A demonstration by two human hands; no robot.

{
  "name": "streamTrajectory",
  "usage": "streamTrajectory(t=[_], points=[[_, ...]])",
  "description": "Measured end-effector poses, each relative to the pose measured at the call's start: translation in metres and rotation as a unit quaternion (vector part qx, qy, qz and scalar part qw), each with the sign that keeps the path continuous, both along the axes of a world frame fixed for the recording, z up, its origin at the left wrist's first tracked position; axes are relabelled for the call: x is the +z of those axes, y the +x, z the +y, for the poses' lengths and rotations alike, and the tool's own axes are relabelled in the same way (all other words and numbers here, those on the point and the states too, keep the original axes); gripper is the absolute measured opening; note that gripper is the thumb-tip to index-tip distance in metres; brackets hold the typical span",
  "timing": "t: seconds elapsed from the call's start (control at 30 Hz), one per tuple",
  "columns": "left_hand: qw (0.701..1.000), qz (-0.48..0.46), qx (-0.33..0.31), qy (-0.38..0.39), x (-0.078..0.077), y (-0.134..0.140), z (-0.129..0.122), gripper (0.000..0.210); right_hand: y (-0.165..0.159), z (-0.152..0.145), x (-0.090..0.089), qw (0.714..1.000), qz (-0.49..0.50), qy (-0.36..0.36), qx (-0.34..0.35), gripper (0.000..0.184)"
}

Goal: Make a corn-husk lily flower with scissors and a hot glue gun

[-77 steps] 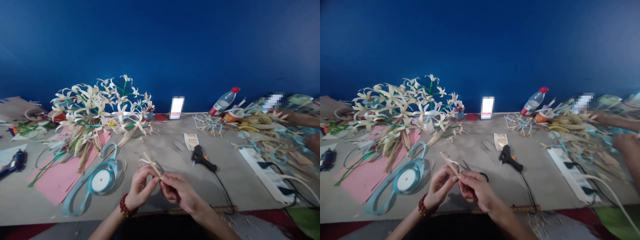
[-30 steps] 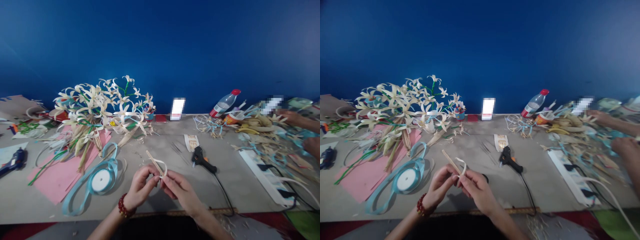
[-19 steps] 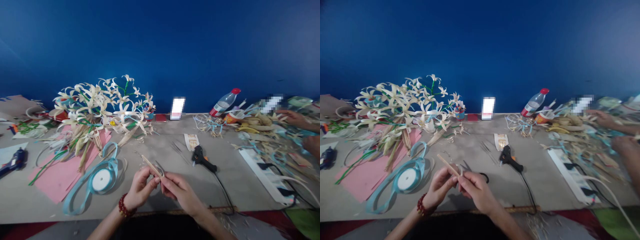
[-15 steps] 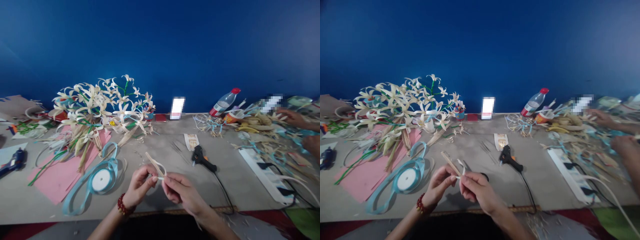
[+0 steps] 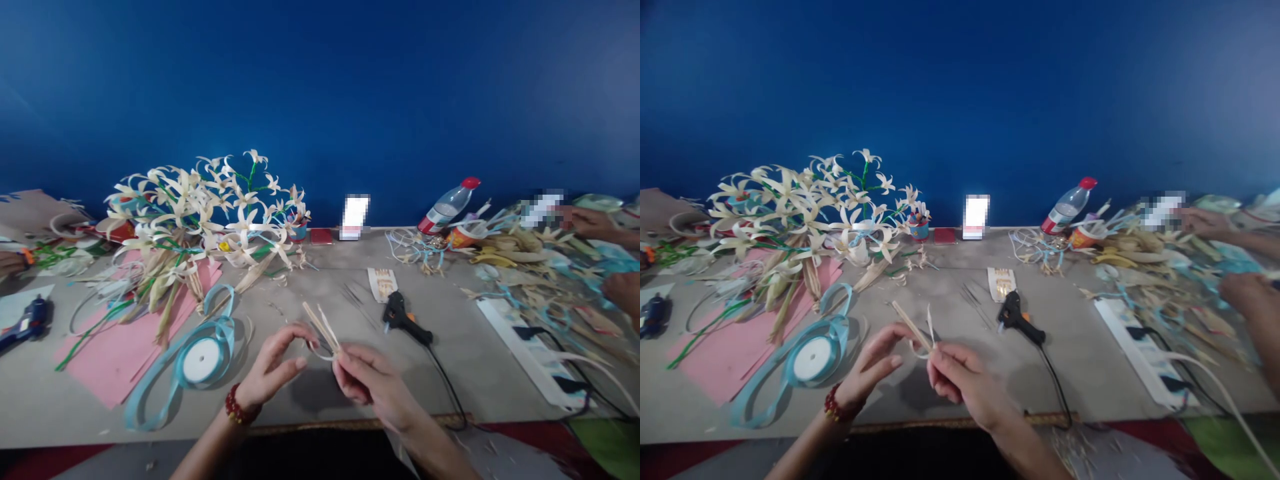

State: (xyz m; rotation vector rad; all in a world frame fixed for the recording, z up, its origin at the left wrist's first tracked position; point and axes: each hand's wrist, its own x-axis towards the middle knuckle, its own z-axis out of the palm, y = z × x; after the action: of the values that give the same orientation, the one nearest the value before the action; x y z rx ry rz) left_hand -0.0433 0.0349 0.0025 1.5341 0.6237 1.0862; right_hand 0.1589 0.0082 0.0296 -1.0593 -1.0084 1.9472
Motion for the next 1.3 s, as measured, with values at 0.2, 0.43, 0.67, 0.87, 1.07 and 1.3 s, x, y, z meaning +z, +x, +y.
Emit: streamTrajectory(t=[0.2, 0.43, 0.67, 0.87, 1.07, 1.3], points=[[0.987, 0.068, 0.048, 0.14, 0.02, 0.011, 0.001, 0.011, -0.008, 0.0, 0.0, 0.996, -0.038, 0.081, 0.011, 0.049], [0.977, 0.114, 0.074, 0.165, 0.021, 0.012, -0.005, 0.013, -0.005, -0.003, -0.001, 0.989, -0.101, 0.111, -0.004, 0.045], [0.985, 0.079, 0.053, 0.144, 0.023, 0.013, -0.005, 0.002, -0.005, -0.001, 0.001, 0.997, -0.025, 0.059, 0.041, 0.05], [0.991, 0.063, 0.049, 0.108, 0.012, 0.008, -0.003, 0.006, -0.003, -0.002, 0.001, 0.997, 0.063, -0.038, 0.039, 0.047], [0.995, 0.063, 0.039, 0.068, 0.011, 0.002, -0.001, 0.01, -0.001, -0.001, 0.0, 0.996, 0.061, -0.06, 0.037, 0.046], [0.978, 0.14, 0.046, 0.145, 0.034, 0.009, 0.001, 0.013, -0.004, 0.0, 0.003, 0.997, -0.048, 0.057, 0.011, 0.051]])
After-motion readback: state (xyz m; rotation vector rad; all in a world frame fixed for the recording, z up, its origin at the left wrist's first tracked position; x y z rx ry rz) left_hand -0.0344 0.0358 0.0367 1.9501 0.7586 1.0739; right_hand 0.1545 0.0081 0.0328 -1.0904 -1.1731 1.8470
